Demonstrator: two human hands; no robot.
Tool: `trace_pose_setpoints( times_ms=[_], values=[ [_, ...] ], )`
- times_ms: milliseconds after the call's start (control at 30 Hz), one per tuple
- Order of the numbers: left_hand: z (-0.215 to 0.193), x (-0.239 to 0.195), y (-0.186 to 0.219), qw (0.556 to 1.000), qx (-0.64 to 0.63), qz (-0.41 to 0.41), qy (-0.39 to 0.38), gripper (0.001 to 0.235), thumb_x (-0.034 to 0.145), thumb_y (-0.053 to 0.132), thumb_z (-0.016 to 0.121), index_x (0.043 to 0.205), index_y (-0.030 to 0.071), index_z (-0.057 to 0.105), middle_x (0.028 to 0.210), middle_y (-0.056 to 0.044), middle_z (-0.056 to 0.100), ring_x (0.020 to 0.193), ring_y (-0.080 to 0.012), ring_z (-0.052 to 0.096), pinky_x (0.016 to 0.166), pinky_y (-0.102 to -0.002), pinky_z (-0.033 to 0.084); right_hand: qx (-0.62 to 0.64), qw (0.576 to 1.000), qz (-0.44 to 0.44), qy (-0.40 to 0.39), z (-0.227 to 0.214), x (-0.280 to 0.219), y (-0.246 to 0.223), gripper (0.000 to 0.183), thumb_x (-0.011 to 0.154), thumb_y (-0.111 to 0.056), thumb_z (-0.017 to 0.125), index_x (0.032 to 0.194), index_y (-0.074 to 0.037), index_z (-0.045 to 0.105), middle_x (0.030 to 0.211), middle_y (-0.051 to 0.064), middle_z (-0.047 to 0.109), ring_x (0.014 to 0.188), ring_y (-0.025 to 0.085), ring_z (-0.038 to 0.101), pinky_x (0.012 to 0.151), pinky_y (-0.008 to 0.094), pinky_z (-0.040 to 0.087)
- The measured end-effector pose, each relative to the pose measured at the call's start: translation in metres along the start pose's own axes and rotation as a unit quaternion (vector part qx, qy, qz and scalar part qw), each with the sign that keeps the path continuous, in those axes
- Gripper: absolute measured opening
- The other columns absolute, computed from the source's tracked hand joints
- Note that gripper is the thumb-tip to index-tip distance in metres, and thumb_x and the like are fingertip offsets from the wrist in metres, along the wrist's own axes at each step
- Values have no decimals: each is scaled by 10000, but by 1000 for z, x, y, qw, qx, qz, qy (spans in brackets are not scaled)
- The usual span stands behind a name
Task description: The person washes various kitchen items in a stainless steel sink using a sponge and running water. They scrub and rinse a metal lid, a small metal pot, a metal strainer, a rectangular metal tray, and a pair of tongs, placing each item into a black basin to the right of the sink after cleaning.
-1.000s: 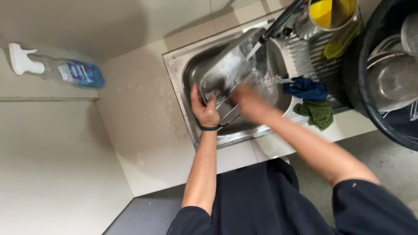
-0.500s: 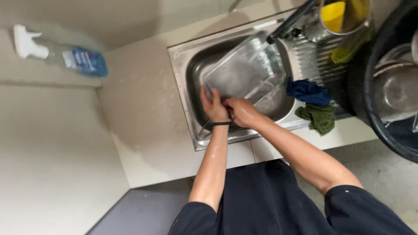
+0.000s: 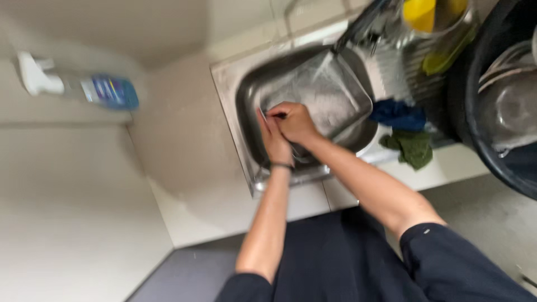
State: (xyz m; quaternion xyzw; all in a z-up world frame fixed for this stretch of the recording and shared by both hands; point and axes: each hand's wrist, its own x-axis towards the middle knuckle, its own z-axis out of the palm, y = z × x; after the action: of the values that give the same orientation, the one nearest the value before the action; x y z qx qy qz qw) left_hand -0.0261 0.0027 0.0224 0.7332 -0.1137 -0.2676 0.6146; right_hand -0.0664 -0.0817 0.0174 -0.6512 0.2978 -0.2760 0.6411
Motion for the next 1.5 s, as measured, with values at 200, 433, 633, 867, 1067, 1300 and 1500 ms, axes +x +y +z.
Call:
trace_pose_setpoints(
  times_ms=[200,433,633,867,1067,1300,1500],
  values=[
    [-6,-4,26,991,97,96,-15,640,1046,124,531,1629,43,280,1646,-200,389,1524,-254,364,1230,-327,265,88,955,21,284,10,56,28,152,793,2,806,905,-41,713,817,48,754,779,136,734,724,277,605],
    [-17,7,24,991,98,61,-65,766,914,-28,508,1634,111,286,1575,-210,496,1450,-257,476,1183,-314,333,-75,963,-186,182,19,33,-4,164,827,109,748,911,-22,698,902,131,721,832,227,705,730,341,572],
    [-22,6,40,989,113,38,-84,769,931,-42,519,1638,129,270,1560,-178,502,1374,-241,498,1107,-288,375,-100,947,-239,191,4,38,-1,144,876,48,736,895,-60,643,900,118,686,823,262,678,725,354,562],
    [-28,-15,49,990,11,100,-96,766,950,-44,552,1641,124,266,1585,-147,473,1375,-194,501,1130,-260,370,-112,936,-10,334,-47,54,30,169,829,-3,766,961,-60,676,857,91,696,766,222,677,710,350,560],
    [-24,-7,51,986,97,99,-86,721,1077,38,608,1706,144,271,1525,-255,463,1234,-219,455,1036,-302,395,-68,942,-174,279,-13,35,2,142,925,19,722,975,-66,619,915,78,632,822,181,614,761,306,530],
    [-17,-24,35,991,84,-64,-82,740,992,137,577,1671,185,288,1403,-208,667,908,-205,571,859,-300,473,-188,905,-295,243,-13,24,7,172,910,4,691,1023,-81,591,966,103,638,938,212,625,829,339,537],
    [-20,-30,23,985,62,142,-81,686,1050,44,604,1644,74,261,1623,-189,423,1455,-222,422,1162,-315,340,119,934,-28,335,-21,24,36,93,987,-32,692,1042,-50,620,901,82,658,813,191,642,754,333,545]
  ],
)
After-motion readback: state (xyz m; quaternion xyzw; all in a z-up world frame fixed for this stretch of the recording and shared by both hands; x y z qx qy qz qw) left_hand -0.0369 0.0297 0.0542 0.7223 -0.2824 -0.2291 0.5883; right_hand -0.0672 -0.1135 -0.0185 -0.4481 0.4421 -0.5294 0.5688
